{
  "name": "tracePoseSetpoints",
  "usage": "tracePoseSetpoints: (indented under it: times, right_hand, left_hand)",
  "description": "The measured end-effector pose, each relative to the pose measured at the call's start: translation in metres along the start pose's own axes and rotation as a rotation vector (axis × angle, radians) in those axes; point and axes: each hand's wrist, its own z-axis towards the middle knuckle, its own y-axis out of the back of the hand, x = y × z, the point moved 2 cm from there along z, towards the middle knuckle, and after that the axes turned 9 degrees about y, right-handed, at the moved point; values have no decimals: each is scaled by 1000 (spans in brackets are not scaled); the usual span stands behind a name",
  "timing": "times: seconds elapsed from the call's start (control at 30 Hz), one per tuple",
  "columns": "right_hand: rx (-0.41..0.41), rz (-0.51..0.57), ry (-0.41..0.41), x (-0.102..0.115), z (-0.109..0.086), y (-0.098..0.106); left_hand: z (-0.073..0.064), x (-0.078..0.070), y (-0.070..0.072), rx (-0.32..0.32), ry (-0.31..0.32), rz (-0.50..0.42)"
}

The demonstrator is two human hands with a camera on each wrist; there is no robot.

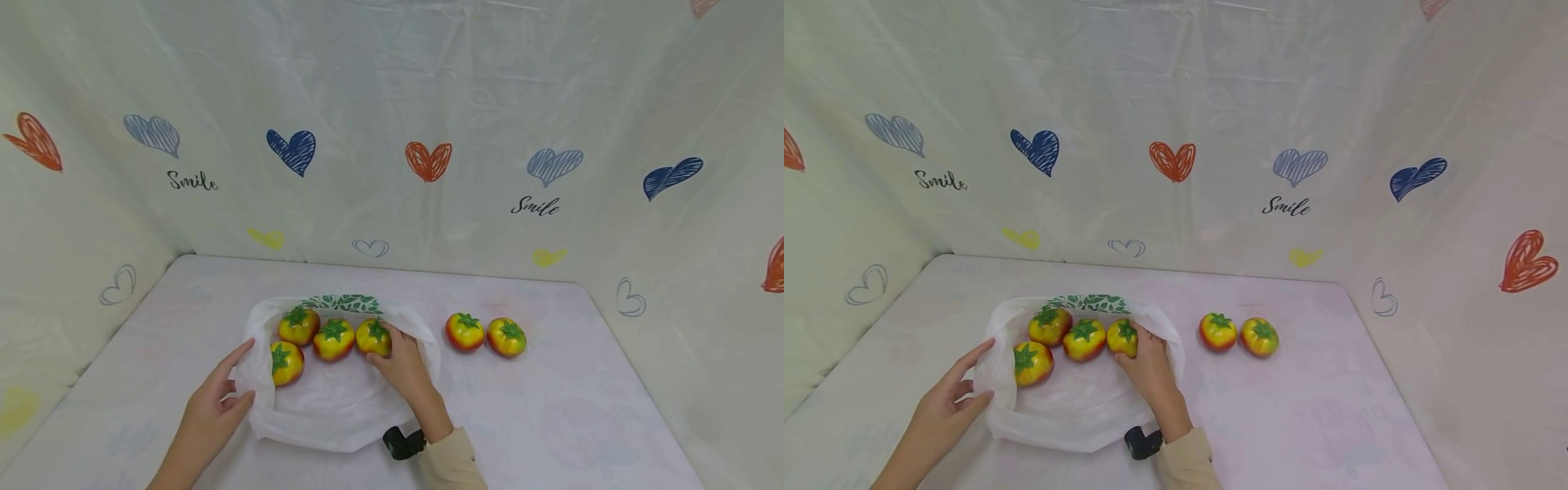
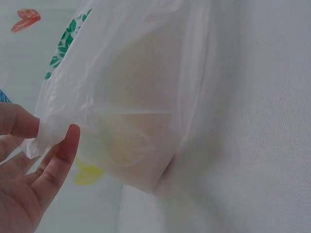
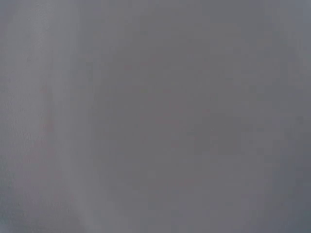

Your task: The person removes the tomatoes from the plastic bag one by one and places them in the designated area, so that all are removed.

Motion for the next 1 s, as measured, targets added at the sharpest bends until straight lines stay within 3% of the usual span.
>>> tracePoseSetpoints:
  times: [0.5,0.73,1.0]
  right_hand:
    - [60,36,-56,-5,8,-8]
    - [80,46,-47,-4,7,-9]
    - [86,50,-43,-5,8,-11]
  left_hand:
    - [0,1,1,3,-20,-24]
    - [1,-1,0,12,4,-17]
    - [1,1,-1,0,-13,-9]
